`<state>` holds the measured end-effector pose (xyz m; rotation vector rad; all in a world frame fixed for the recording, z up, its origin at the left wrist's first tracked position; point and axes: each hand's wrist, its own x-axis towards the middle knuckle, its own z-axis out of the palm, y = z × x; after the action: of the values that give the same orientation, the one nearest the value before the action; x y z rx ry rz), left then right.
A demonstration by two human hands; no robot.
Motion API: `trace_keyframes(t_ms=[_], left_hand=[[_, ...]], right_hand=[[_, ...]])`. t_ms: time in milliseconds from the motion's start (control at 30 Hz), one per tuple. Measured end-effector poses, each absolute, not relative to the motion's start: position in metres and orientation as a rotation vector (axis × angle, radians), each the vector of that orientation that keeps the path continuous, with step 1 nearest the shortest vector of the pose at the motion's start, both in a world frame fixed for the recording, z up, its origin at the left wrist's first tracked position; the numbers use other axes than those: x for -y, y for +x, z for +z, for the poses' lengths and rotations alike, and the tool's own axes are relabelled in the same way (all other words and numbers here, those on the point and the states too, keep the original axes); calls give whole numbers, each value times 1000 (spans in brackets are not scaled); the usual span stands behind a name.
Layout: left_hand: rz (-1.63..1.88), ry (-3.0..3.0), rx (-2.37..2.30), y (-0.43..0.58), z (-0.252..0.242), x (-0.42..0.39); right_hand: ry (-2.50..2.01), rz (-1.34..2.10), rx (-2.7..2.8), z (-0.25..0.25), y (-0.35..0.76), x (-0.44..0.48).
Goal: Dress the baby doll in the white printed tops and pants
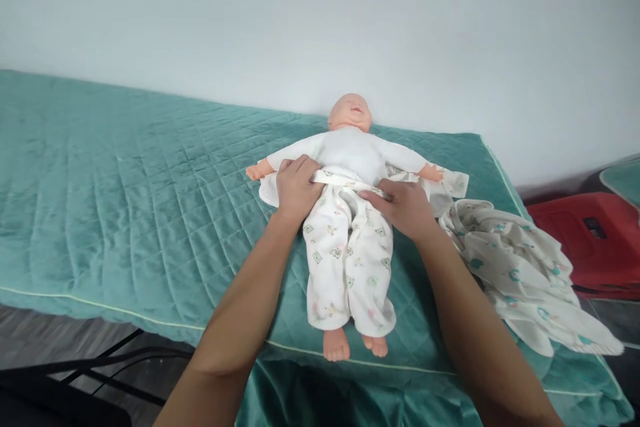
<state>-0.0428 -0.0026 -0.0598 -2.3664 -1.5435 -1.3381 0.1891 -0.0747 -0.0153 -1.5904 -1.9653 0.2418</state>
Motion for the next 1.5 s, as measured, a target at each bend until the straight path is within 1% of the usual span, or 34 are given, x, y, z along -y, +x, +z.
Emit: trace_keyframes(t_ms=[133,267,400,533,600,700,833,967,1033,1133,1267,1400,1500], left_hand=[[-1389,-2318,1699,-54,-69,42],[-1465,-2365,1874,-60,-68,72],[-1609,-2503,2011,-58,-60,81],[-1777,-2609,1974,-50,-54,74],[-1833,-2604,1918,-45,-52,64],[-1842,-2589,1840,-39,-51,44],[-1811,-2565,1824,-33,-53,23],[-1808,-2503,1895,-35,-53,33],[-1806,-2496,1975,-38,-53,51],[-1779,-2519,2060,-42,-54,83],[-1720,-2528,2090,-44,-60,111],[-1861,-2584,2032,-43,-67,106],[-1818,-2639,1973,-43,-67,95]], right_hand=[[-1599,260,1990,-27,198,68],[-1502,354,2073,-33,210,68],[-1404,584,2073,-37,221,82],[-1350,928,1824,-39,220,98],[-1288,995,1678,-40,214,101],[-1251,896,1551,-44,204,97],[-1370,674,1538,-55,196,87],[-1431,319,1609,-61,193,87],[-1417,223,1645,-60,193,89],[-1381,238,1710,-58,195,90],[-1354,373,1711,-56,199,91],[-1444,479,1658,-55,198,110],[-1468,592,1688,-53,191,138]])
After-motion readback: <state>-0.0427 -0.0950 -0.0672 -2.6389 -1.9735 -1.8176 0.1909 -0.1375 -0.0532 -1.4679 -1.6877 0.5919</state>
